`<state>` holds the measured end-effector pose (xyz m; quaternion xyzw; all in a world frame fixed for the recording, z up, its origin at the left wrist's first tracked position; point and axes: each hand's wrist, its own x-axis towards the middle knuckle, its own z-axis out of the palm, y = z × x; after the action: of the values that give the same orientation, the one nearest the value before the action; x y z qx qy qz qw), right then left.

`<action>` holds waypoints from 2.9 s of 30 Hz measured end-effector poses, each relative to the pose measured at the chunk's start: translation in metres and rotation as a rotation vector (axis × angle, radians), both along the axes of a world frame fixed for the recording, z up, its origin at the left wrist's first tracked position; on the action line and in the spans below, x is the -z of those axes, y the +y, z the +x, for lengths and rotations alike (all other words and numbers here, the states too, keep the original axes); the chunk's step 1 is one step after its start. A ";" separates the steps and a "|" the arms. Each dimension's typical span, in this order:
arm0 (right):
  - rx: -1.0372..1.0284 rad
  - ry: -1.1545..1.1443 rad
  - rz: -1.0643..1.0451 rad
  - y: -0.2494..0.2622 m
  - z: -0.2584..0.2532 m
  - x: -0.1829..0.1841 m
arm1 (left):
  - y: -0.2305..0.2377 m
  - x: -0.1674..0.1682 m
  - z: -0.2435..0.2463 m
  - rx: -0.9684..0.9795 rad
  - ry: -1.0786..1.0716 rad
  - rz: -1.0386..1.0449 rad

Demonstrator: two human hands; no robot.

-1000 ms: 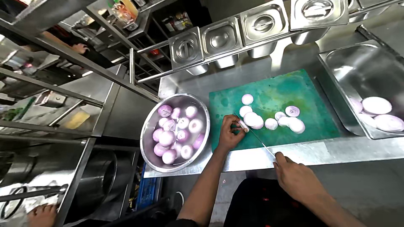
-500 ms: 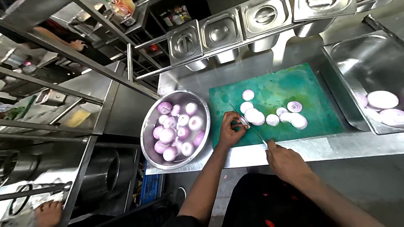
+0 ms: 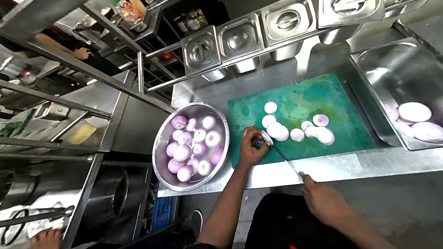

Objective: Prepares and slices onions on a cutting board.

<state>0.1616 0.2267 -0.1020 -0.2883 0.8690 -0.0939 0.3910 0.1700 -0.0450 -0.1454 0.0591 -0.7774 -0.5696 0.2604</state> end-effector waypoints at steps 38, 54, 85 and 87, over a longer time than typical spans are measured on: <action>0.471 -0.374 -0.607 0.116 -0.012 0.011 | 0.008 -0.034 -0.036 -0.216 -0.426 -0.272; 0.435 -0.279 -0.564 0.126 -0.010 0.020 | 0.033 -0.073 -0.079 0.164 -1.026 -0.754; 0.485 -0.187 -0.562 0.118 -0.015 0.021 | -0.018 -0.087 -0.145 0.006 -0.997 -0.742; 0.488 -0.179 -0.560 0.118 -0.015 0.022 | -0.021 -0.085 -0.160 0.071 -1.030 -0.792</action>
<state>0.1462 0.3446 -0.1239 -0.1593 0.8152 -0.4430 0.3374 0.0096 -0.0664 -0.0601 0.1986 -0.9553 -0.1469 -0.1625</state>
